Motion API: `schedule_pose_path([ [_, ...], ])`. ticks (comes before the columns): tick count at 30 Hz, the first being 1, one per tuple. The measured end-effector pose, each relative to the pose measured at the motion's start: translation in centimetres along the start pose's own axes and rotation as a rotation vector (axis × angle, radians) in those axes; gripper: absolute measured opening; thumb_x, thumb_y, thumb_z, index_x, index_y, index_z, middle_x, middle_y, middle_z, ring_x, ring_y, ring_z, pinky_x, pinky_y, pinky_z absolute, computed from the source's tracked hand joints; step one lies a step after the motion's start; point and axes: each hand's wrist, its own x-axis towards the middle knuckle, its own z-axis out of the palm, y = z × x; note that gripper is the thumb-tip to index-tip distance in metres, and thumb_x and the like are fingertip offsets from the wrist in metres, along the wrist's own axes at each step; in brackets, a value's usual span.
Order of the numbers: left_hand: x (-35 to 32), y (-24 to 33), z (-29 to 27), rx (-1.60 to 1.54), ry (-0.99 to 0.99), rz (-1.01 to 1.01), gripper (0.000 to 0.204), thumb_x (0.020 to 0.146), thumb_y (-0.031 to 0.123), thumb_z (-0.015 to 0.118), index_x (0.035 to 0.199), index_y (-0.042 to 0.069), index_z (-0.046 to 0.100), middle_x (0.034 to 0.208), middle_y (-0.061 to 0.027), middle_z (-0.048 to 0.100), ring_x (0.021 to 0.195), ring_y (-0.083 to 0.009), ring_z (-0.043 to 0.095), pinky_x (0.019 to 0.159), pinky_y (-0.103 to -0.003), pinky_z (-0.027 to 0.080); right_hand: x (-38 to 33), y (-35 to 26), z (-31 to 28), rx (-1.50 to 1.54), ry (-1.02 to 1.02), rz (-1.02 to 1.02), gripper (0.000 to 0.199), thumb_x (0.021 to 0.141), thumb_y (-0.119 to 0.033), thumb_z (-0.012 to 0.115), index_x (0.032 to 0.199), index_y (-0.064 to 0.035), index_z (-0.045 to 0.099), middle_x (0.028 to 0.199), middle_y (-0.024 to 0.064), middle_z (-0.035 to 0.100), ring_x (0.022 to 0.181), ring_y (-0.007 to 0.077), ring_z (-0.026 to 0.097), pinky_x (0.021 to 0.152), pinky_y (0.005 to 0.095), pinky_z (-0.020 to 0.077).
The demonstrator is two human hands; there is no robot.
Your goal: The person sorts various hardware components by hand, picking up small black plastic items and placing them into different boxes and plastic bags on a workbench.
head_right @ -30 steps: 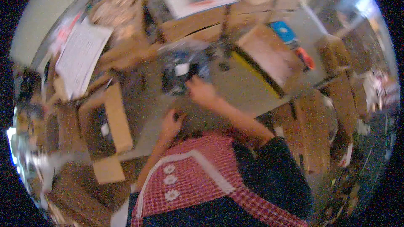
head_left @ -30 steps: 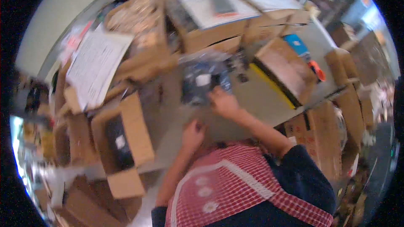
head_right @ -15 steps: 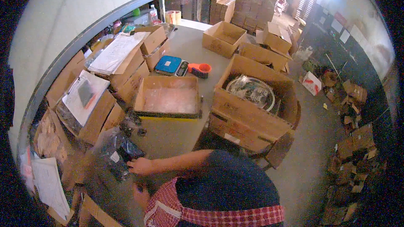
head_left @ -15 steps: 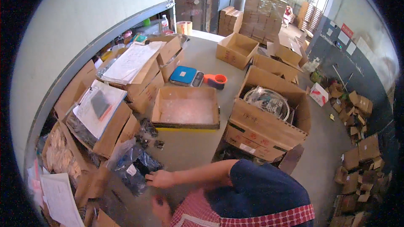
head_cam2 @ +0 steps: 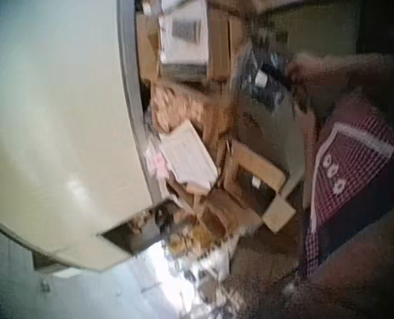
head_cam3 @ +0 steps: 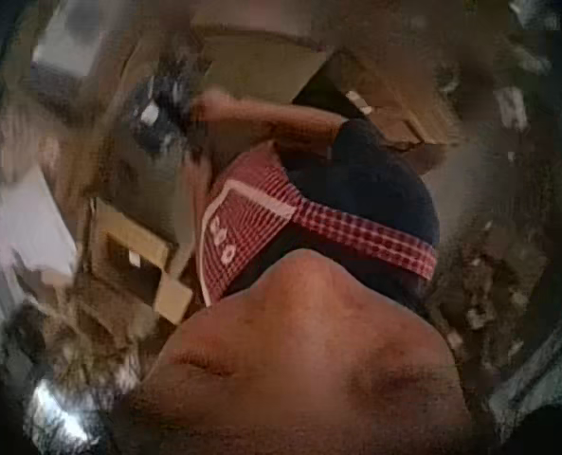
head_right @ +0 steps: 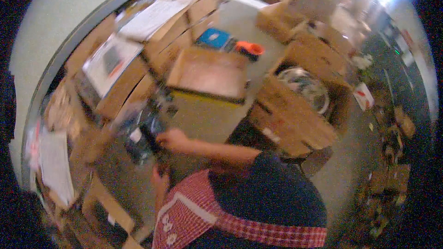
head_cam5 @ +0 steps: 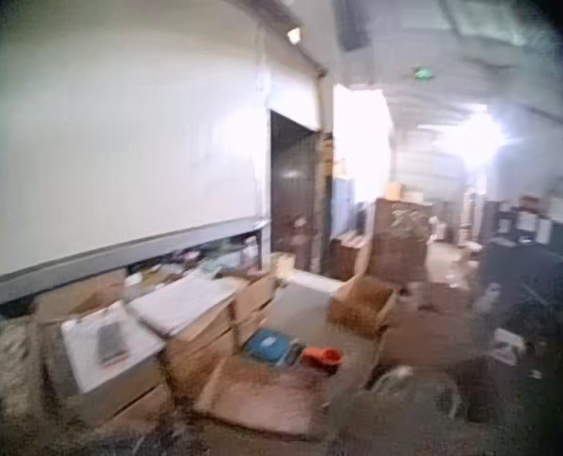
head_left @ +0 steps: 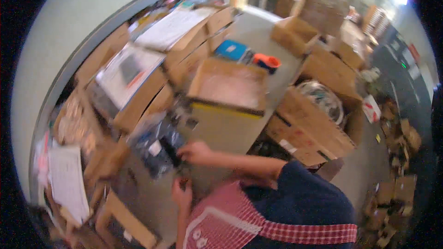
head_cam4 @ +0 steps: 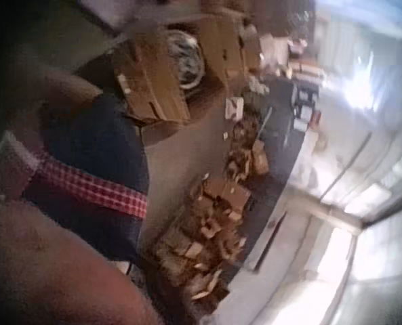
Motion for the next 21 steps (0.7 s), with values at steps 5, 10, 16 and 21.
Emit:
schedule_pose_path([
  [5,0.2,1.4,-0.5,0.098,-0.019,-0.036,0.025,0.080,0.026,0.068,0.094,0.008,0.059,0.085,-0.0100,0.064,0.078,-0.0240,0.062,0.072,-0.035,0.049,-0.8,0.3,-1.4,0.766,-0.034,0.265,0.032,0.081,-0.013,0.068,0.111,-0.0028,0.064,0.094,0.0053,0.069,0.080,0.0126,0.062,0.069,0.0282,0.0509],
  [10,0.7,2.7,-0.9,0.004,-0.067,-0.160,0.024,0.080,0.027,0.067,0.093,0.008,0.059,0.089,-0.0103,0.065,0.082,-0.0247,0.063,0.074,-0.036,0.049,-1.9,-1.0,-3.0,0.912,-0.216,0.381,0.033,0.081,-0.009,0.065,0.112,0.0031,0.061,0.099,0.0105,0.067,0.087,0.0183,0.065,0.076,0.0294,0.0512],
  [16,0.8,6.2,-2.1,-0.142,-0.211,-0.307,0.037,0.083,0.027,0.068,0.116,0.012,0.060,0.104,-0.0080,0.067,0.094,-0.0199,0.063,0.083,-0.032,0.048,-3.0,-4.4,-3.8,0.901,-0.320,0.291,0.029,0.082,-0.002,0.063,0.110,0.0038,0.061,0.097,0.0103,0.067,0.088,0.0182,0.065,0.080,0.0296,0.0507],
  [21,0.5,3.5,-0.6,-0.401,-0.150,-0.028,0.035,0.080,0.023,0.069,0.111,0.007,0.060,0.099,-0.0106,0.066,0.090,-0.0219,0.064,0.079,-0.034,0.049,-3.7,-6.6,-4.0,0.632,-0.308,0.055,0.025,0.083,-0.002,0.062,0.108,0.0008,0.063,0.097,0.0100,0.068,0.087,0.0170,0.065,0.076,0.0309,0.0520],
])
